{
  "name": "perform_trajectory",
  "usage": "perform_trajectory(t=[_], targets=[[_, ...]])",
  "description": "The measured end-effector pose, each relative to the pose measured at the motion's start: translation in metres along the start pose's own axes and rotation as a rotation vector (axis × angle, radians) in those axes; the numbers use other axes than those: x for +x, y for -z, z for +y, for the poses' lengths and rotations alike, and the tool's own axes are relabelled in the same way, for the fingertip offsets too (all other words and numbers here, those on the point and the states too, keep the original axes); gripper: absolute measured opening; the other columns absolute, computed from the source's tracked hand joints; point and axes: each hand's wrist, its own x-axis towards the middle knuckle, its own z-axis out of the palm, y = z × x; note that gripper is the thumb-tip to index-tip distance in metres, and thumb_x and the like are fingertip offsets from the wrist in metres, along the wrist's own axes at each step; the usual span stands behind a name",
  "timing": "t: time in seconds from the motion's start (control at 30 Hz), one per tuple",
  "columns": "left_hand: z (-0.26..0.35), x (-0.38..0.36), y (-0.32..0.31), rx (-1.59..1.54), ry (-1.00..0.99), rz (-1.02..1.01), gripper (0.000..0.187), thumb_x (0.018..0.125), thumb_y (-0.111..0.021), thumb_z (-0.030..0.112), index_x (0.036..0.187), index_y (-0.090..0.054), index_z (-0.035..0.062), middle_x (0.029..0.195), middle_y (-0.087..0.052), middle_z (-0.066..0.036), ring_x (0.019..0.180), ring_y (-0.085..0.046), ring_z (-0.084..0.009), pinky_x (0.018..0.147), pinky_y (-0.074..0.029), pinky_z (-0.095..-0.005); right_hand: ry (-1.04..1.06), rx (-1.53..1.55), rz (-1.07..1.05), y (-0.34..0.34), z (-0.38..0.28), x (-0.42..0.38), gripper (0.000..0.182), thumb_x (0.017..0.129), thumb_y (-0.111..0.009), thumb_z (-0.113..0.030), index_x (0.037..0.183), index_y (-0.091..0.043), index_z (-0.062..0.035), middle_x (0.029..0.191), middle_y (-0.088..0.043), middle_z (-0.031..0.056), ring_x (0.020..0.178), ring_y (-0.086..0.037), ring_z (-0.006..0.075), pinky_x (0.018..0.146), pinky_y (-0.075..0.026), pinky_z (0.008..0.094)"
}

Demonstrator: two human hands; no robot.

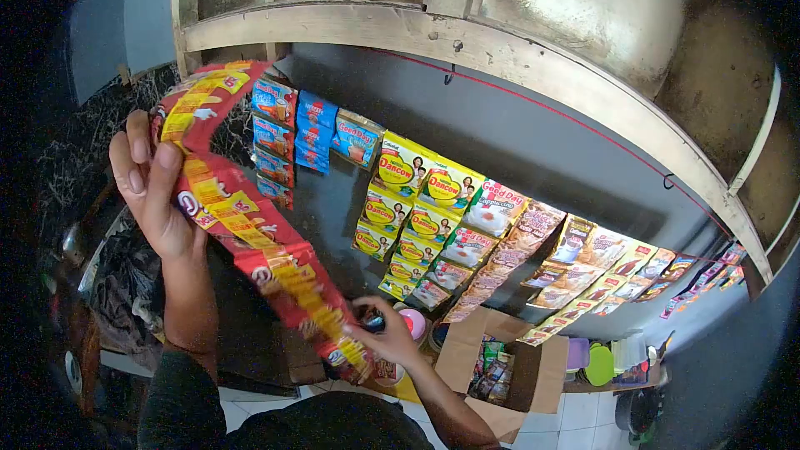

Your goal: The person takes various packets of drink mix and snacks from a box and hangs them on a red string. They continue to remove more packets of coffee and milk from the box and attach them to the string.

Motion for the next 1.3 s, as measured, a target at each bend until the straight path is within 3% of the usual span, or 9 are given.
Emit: perform_trajectory(t=[0.1,0.23,0.37,0.43,0.6,0.83,1.1,1.13,1.3], targets=[[0.0,-0.009,0.004,0.224,-0.088,-0.009,0.04,0.082,-0.059,-0.012,0.074,-0.031,0.0158,0.084,-0.037,0.002,0.079,-0.039,-0.0086,0.084,-0.036,-0.0243,0.134,0.046,-0.144,0.004,-0.019,0.011,0.057,0.076,-0.08,-0.021,0.123,-0.053,-0.0035,0.118,-0.058,0.0095,0.11,-0.054,0.0172,0.094,-0.042,0.0308],[-0.004,-0.015,-0.005,0.184,-0.155,-0.051,0.049,0.071,-0.071,-0.016,0.067,-0.034,0.0157,0.079,-0.046,0.001,0.069,-0.04,-0.0056,0.075,-0.038,-0.0222,0.354,0.28,-0.19,0.003,-0.03,0.041,0.068,0.083,-0.069,-0.042,0.132,-0.047,0.0,0.128,-0.054,0.013,0.118,-0.05,0.0214,0.099,-0.038,0.0322],[-0.012,-0.027,-0.001,0.214,0.001,-0.156,0.044,0.067,-0.075,-0.017,0.062,-0.042,0.0118,0.079,-0.053,-0.003,0.07,-0.05,-0.0069,0.065,-0.045,-0.0215,0.424,0.402,-0.167,-0.002,-0.089,0.073,0.074,0.085,-0.062,-0.051,0.133,-0.045,0.0026,0.128,-0.053,0.0146,0.12,-0.048,0.022,0.102,-0.034,0.0326],[-0.017,-0.028,0.008,0.272,0.007,-0.204,0.04,0.068,-0.076,-0.015,0.062,-0.045,0.0111,0.08,-0.055,-0.005,0.071,-0.052,-0.0066,0.066,-0.045,-0.0211,0.565,0.487,-0.086,-0.008,-0.116,0.082,0.075,0.083,-0.067,-0.048,0.133,-0.044,0.0034,0.129,-0.052,0.0147,0.121,-0.047,0.0202,0.104,-0.032,0.0329],[-0.015,-0.027,0.022,0.263,0.091,-0.15,0.036,0.069,-0.075,-0.015,0.064,-0.047,0.0083,0.08,-0.056,-0.005,0.071,-0.053,-0.0072,0.063,-0.047,-0.0217,0.533,0.273,0.025,-0.018,-0.143,0.089,0.042,0.09,-0.064,-0.017,0.125,-0.053,0.0029,0.115,-0.062,0.011,0.106,-0.057,0.0157,0.094,-0.042,0.0302],[-0.021,-0.028,0.035,0.219,0.131,-0.242,0.031,0.069,-0.073,-0.016,0.066,-0.052,0.0058,0.084,-0.059,-0.007,0.079,-0.058,-0.011,0.072,-0.051,-0.0248,0.518,0.139,0.03,-0.038,-0.153,0.088,0.033,0.093,-0.061,-0.017,0.122,-0.057,-0.0009,0.11,-0.065,0.0106,0.1,-0.059,0.0129,0.09,-0.045,0.0302],[-0.035,-0.027,0.045,0.057,0.261,-0.125,0.034,0.074,-0.07,-0.014,0.102,-0.057,-0.0014,0.125,-0.053,-0.02,0.113,-0.056,-0.022,0.093,-0.05,-0.0333,0.519,0.204,0.185,-0.046,-0.162,0.117,0.031,0.097,-0.054,-0.017,0.123,-0.056,-0.0004,0.116,-0.063,0.01,0.107,-0.056,0.0127,0.094,-0.043,0.0299],[-0.037,-0.027,0.045,-0.007,0.286,-0.082,0.045,0.076,-0.069,-0.012,0.115,-0.05,-0.0021,0.129,-0.048,-0.019,0.114,-0.056,-0.023,0.092,-0.051,-0.033,0.526,0.198,0.181,-0.047,-0.165,0.121,0.03,0.097,-0.053,-0.017,0.123,-0.056,-0.0004,0.116,-0.063,0.0096,0.107,-0.056,0.0124,0.094,-0.043,0.0297],[-0.04,-0.03,0.07,0.144,0.393,0.054,0.045,0.084,-0.068,0.001,0.121,-0.043,0.0011,0.123,-0.051,-0.015,0.107,-0.057,-0.0167,0.081,-0.053,-0.0276,0.569,0.131,0.183,-0.043,-0.183,0.14,0.029,0.098,-0.052,-0.015,0.123,-0.055,-0.0003,0.114,-0.063,0.0077,0.103,-0.056,0.0105,0.092,-0.043,0.028]])
